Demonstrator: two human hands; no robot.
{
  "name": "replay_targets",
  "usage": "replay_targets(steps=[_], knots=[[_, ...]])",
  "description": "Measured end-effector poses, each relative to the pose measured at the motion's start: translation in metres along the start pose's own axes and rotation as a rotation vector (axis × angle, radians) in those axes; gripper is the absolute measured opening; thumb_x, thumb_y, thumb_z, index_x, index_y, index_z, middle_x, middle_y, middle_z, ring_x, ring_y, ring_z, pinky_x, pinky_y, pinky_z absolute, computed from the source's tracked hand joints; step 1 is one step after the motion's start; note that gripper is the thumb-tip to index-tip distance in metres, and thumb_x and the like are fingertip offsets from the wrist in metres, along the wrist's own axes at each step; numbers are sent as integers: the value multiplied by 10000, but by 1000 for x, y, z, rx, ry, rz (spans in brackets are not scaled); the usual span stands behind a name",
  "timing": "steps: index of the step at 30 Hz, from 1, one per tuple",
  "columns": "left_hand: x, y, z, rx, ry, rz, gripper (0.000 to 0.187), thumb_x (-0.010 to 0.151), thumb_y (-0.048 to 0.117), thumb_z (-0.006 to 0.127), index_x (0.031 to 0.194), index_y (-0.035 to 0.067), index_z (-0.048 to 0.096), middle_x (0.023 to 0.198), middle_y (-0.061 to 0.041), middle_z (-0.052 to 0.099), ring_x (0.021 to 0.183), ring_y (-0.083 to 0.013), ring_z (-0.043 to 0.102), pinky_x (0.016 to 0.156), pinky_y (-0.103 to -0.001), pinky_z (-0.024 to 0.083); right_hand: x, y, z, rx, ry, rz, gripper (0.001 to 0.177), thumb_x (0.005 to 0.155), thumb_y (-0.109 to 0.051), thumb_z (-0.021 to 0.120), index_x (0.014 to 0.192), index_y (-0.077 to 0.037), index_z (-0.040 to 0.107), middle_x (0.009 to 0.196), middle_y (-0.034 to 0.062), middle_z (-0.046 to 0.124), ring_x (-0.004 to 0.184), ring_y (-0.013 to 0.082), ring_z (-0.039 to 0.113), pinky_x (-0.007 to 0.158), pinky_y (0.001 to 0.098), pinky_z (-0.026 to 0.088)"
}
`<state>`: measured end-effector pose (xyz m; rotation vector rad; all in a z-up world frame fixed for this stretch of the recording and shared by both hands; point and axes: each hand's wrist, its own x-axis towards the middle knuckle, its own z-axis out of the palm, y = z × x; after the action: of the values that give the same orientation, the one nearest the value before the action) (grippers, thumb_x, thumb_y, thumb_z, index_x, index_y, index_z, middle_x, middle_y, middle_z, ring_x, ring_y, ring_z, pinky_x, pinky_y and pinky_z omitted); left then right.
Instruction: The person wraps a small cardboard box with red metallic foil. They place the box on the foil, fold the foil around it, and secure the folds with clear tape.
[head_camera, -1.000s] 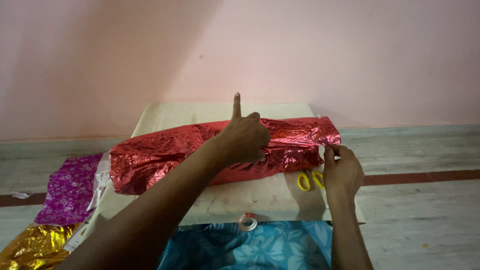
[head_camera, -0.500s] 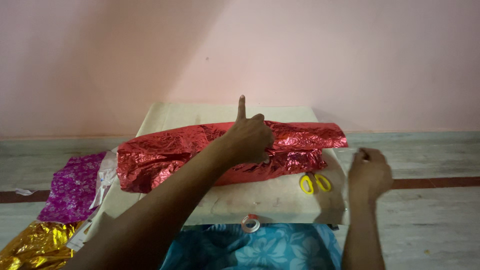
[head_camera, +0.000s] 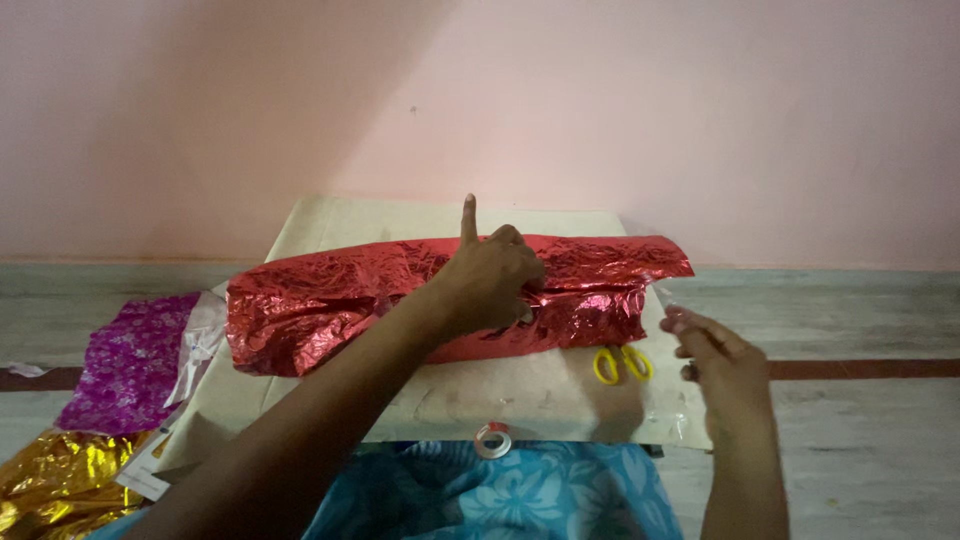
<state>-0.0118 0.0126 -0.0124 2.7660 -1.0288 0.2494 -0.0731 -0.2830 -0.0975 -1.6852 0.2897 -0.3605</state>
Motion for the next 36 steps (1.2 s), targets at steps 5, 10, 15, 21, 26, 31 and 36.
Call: replay_targets(steps=[5, 10, 15, 21, 26, 31, 36], knots=[[-2, 3, 3, 9, 36, 0, 275, 725, 176, 821, 992, 187, 758, 1103, 30, 716, 1262, -233, 514, 1133, -824, -57, -13, 7, 25, 135, -28, -86, 329, 935, -137, 677, 1260, -96, 714, 1043, 1, 761, 832, 60, 592, 653, 236, 445], [-5, 3, 12, 27, 156, 21, 452, 785, 84, 780, 1206, 128, 624, 1022, -28, 722, 1218, -251, 585, 1180, -810, 5, -23, 14, 53, 237, -14, -135, 357, 912, -160, 709, 1261, -105, 662, 943, -38, 684, 810, 49, 601, 633, 235, 463], [-9, 5, 15, -13, 287, 71, 590, 693, 147, 841, 1232, 119, 603, 1073, -35, 719, 1234, -277, 575, 1148, -812, 31, -35, 4, 69, 161, -33, -61, 326, 941, -231, 726, 1236, -94, 717, 865, -35, 648, 767, 49, 570, 621, 232, 461], [-17, 16, 11, -148, 512, 193, 633, 671, 373, 868, 1207, 119, 650, 1114, -68, 719, 1245, -345, 532, 1068, -840, 102, -59, -19, 76, -14, -20, -145, 353, 934, -259, 709, 1245, -91, 729, 859, -4, 691, 731, 68, 563, 601, 243, 450], [-23, 34, 10, -18, 499, 78, 175, 877, 313, 757, 996, 185, 764, 906, 8, 736, 1100, -219, 631, 1114, -818, 206, -72, -32, 73, -125, -21, -128, 365, 924, -318, 702, 1212, -95, 729, 882, -5, 710, 783, 63, 625, 635, 236, 508], [-49, 47, 15, -205, 451, -51, 105, 889, 267, 736, 854, 180, 782, 732, 4, 708, 912, -255, 659, 947, -598, 434, -72, -18, 57, -120, -80, -110, 313, 940, -323, 695, 1102, -77, 801, 882, 16, 741, 754, 91, 596, 628, 266, 482], [-86, 61, 45, -520, 320, -368, 117, 851, 295, 756, 862, 184, 792, 762, -29, 704, 731, -286, 712, 695, -430, 566, -68, 33, 32, -305, -315, 57, 301, 913, -302, 678, 1052, -99, 852, 821, 39, 806, 692, 91, 636, 601, 262, 478]])
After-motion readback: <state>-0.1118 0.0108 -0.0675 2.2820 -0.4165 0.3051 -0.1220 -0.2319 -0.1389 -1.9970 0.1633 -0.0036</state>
